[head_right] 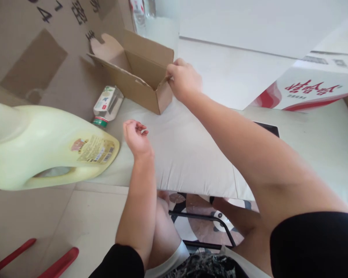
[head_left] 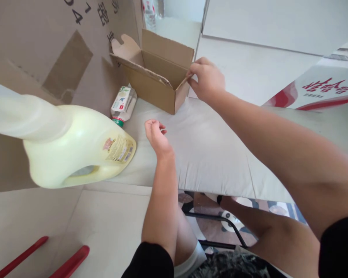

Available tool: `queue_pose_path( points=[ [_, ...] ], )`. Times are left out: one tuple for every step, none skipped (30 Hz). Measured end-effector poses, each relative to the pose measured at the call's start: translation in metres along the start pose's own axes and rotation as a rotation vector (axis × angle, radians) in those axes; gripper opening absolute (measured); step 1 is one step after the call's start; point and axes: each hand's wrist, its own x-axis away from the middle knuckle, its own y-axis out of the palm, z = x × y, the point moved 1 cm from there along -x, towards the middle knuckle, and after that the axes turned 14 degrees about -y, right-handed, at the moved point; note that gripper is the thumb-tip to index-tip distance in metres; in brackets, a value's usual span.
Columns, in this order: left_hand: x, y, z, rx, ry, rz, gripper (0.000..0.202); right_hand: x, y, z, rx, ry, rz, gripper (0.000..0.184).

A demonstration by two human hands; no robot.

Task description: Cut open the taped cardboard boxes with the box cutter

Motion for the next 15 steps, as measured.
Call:
queue_pose_path(
  points=[
    [0.000,-0.001,0.000,-0.007,0.009,0.006,0.008,0.003,-0.001,-0.004,0.016,-0.052,0.006,0.009],
    [-0.001,-0.002,0.000,-0.015,0.019,0.016,0.009,0.008,-0.004,-0.009,0.040,-0.095,0.001,0.008],
    [-0.001,-0.002,0.000,-0.023,0.032,0.028,0.010,0.015,-0.007,-0.016,0.070,-0.133,-0.014,0.008],
    [-0.001,-0.003,0.000,-0.029,0.046,0.041,0.010,0.023,-0.012,-0.023,0.101,-0.163,-0.032,0.008],
    [-0.002,-0.004,0.000,-0.034,0.061,0.061,0.011,0.033,-0.017,-0.031,0.131,-0.185,-0.048,0.008],
    [-0.002,-0.005,0.001,-0.037,0.074,0.084,0.011,0.044,-0.023,-0.039,0.157,-0.198,-0.054,0.010],
    [-0.002,-0.006,0.001,-0.038,0.086,0.106,0.011,0.058,-0.031,-0.046,0.175,-0.206,-0.053,0.010],
    [-0.002,-0.007,0.002,-0.034,0.098,0.128,0.010,0.074,-0.040,-0.052,0.182,-0.213,-0.047,0.011],
    [-0.002,-0.008,0.003,-0.026,0.112,0.145,0.009,0.092,-0.051,-0.057,0.180,-0.218,-0.028,0.011],
    [-0.002,-0.008,0.004,-0.019,0.126,0.157,0.009,0.112,-0.063,-0.061,0.168,-0.228,-0.007,0.012],
    [-0.002,-0.008,0.004,-0.013,0.139,0.156,0.008,0.135,-0.076,-0.064,0.147,-0.237,0.021,0.012],
    [-0.001,-0.007,0.005,-0.010,0.148,0.139,0.009,0.159,-0.089,-0.066,0.123,-0.241,0.038,0.012],
    [0.000,-0.006,0.005,-0.015,0.150,0.106,0.011,0.183,-0.102,-0.067,0.092,-0.250,0.045,0.009],
    [0.002,-0.003,0.004,-0.029,0.142,0.063,0.015,0.207,-0.114,-0.066,0.066,-0.250,0.072,0.006],
    [0.004,0.001,0.004,-0.044,0.133,-0.005,0.020,0.229,-0.124,-0.064,0.045,-0.237,0.110,0.009]
  ],
)
